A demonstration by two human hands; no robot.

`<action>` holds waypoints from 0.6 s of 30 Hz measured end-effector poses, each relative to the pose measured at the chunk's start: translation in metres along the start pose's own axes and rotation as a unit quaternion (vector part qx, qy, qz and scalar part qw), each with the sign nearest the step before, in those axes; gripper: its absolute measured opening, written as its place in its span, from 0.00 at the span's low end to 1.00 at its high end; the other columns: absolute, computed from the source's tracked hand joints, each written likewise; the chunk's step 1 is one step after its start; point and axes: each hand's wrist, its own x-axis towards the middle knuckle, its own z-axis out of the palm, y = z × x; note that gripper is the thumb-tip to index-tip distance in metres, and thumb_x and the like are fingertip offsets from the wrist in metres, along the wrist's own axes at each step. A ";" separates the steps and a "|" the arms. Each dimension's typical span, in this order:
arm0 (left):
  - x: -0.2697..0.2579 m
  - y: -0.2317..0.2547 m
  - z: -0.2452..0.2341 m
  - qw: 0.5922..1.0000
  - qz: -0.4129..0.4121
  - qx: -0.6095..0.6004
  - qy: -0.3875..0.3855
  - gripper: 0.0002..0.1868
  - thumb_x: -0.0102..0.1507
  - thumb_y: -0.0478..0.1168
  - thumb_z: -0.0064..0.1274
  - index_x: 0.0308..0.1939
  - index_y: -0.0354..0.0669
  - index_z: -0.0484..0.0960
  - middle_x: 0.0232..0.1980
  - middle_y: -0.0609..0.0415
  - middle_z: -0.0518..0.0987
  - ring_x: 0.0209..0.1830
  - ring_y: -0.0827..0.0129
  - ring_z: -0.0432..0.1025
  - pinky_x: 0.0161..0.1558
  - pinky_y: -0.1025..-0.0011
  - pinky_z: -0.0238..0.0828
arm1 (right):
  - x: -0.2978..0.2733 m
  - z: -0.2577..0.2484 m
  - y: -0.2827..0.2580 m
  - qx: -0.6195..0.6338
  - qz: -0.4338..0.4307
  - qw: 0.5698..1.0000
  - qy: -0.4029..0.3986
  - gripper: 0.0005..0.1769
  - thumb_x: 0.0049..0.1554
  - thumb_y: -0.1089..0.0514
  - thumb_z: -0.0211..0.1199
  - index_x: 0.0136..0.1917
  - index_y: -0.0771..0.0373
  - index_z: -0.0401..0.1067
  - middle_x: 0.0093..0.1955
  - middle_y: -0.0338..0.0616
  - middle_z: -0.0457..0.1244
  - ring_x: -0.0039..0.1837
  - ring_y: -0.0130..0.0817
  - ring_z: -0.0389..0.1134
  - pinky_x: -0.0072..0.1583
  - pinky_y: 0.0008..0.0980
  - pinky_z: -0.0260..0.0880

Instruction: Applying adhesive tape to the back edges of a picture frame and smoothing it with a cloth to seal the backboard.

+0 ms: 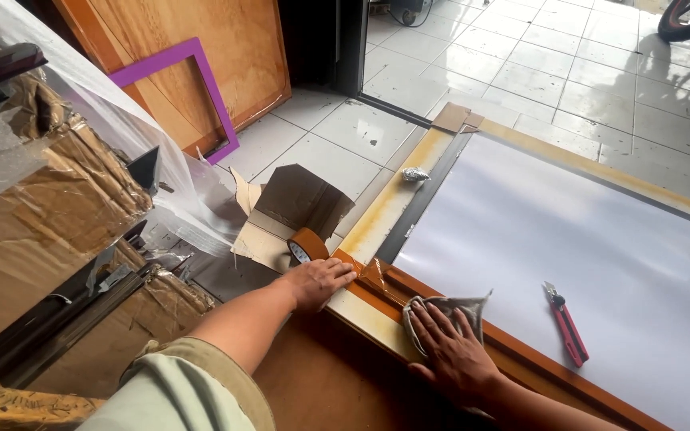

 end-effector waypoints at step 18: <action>0.002 -0.013 -0.018 0.984 -0.011 0.158 0.084 0.12 0.62 0.27 0.54 0.29 0.48 0.86 0.51 0.51 0.83 0.59 0.50 0.71 0.56 0.48 0.72 | 0.117 0.025 -0.036 0.278 0.008 0.933 -0.230 0.48 0.70 0.24 0.44 0.91 0.54 0.51 0.94 0.36 0.44 0.83 0.53 0.50 0.71 0.69 0.54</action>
